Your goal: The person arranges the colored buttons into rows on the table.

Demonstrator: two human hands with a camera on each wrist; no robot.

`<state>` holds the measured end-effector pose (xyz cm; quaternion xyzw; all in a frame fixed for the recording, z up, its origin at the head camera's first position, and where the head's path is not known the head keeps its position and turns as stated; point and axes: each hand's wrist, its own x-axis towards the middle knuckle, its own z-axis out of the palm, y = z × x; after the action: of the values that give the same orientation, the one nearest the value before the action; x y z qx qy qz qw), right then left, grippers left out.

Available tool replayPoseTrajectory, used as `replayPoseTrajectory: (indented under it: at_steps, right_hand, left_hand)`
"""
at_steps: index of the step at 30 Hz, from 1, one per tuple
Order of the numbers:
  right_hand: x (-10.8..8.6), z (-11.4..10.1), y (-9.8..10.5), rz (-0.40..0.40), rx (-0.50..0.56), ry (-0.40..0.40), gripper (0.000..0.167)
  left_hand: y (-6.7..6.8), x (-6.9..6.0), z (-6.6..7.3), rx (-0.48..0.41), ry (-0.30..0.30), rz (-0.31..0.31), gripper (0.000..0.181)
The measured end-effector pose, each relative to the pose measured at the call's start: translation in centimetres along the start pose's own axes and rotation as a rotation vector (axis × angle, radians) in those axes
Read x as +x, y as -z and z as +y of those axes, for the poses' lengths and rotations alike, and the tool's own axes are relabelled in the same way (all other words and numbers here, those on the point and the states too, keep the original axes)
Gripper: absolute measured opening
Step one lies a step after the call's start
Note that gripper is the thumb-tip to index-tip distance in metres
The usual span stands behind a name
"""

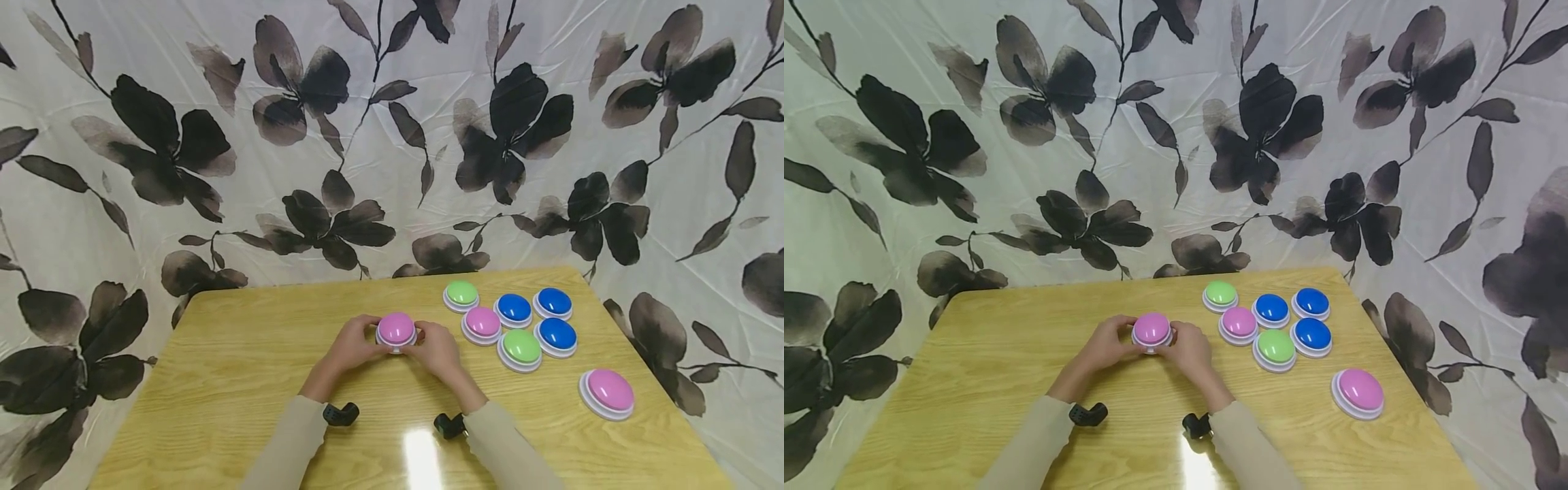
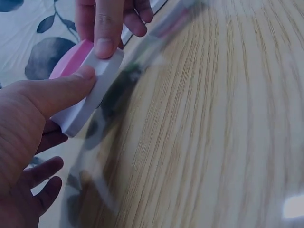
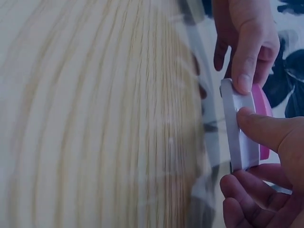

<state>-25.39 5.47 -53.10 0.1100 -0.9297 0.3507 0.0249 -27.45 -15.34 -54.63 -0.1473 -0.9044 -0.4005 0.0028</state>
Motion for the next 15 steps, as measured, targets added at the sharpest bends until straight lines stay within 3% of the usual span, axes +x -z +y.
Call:
replayPoseTrajectory:
  at_steps: [8, 15]
  right_hand:
    - [1.0, -2.3, -1.8, -0.032, -0.019, 0.018, 0.059]
    - [1.7, -3.8, -3.0, -0.064, -0.022, 0.043, 0.061]
  left_hand:
    - [2.2, -1.6, -1.5, -0.017, 0.032, 0.056, 0.064]
    - [3.6, -2.7, -2.4, -0.012, 0.066, 0.064, 0.065]
